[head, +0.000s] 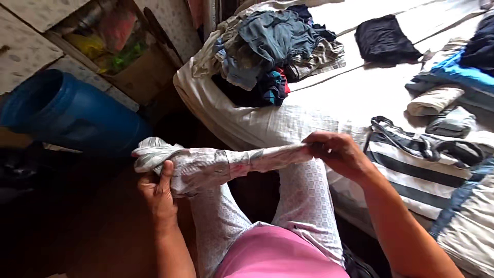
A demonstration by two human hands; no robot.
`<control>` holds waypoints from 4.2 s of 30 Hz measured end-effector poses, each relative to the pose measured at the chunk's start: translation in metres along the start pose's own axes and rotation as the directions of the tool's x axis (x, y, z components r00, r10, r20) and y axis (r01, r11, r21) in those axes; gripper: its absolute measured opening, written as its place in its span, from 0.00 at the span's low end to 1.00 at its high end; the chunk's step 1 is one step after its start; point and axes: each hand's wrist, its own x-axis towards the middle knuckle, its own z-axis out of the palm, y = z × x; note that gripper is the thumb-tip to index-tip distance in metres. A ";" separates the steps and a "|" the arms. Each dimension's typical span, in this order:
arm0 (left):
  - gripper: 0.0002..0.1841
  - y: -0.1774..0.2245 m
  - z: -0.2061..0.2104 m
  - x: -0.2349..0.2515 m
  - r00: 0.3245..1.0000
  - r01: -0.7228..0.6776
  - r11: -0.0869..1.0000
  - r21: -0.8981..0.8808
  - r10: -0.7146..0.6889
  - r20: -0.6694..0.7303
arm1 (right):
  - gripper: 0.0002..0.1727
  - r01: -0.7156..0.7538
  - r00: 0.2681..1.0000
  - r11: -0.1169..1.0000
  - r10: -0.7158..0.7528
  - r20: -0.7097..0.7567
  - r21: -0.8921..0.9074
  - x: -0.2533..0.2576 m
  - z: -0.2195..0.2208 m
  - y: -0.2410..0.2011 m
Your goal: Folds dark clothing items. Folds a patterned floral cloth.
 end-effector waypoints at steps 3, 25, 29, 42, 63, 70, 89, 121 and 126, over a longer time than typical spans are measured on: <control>0.04 0.009 -0.033 0.021 0.988 -0.140 0.967 0.214 0.124 0.090 | 0.08 -0.024 0.978 0.996 0.042 -0.206 0.090 0.017 -0.013 -0.006; 0.16 0.079 -0.049 0.059 0.990 -0.021 0.999 -0.032 0.025 0.139 | 0.24 0.197 0.980 0.949 -0.188 0.058 -0.246 0.059 0.060 -0.070; 0.17 0.095 -0.018 0.052 0.924 -0.020 0.996 -0.085 0.050 0.380 | 0.21 0.560 0.816 0.820 -0.571 -0.089 -0.121 0.061 0.122 -0.111; 0.35 0.099 0.015 0.054 0.657 0.125 0.979 0.162 -0.204 0.726 | 0.10 0.767 0.640 0.640 -0.768 0.026 0.050 0.100 0.108 -0.151; 0.09 0.078 0.015 0.072 0.848 -0.478 0.823 0.306 0.342 0.405 | 0.06 0.508 0.861 0.857 -0.509 0.019 -0.089 0.172 0.022 -0.205; 0.06 0.109 -0.005 0.094 0.798 -0.403 0.915 0.028 0.337 0.499 | 0.12 0.258 0.965 0.881 -0.258 -0.054 0.397 0.186 0.003 -0.190; 0.09 0.103 -0.074 0.117 0.859 -0.295 0.949 0.110 0.213 0.467 | 0.13 0.046 0.994 0.766 0.030 -0.107 0.641 0.190 -0.029 -0.125; 0.03 0.094 -0.099 0.160 0.988 -0.095 0.985 -0.143 0.112 0.110 | 0.15 0.015 0.997 0.710 -0.064 0.044 0.704 0.169 -0.047 -0.124; 0.03 0.097 -0.101 0.159 0.989 -0.064 0.991 -0.115 0.079 0.125 | 0.16 0.008 0.995 0.704 -0.074 0.061 0.710 0.169 -0.047 -0.122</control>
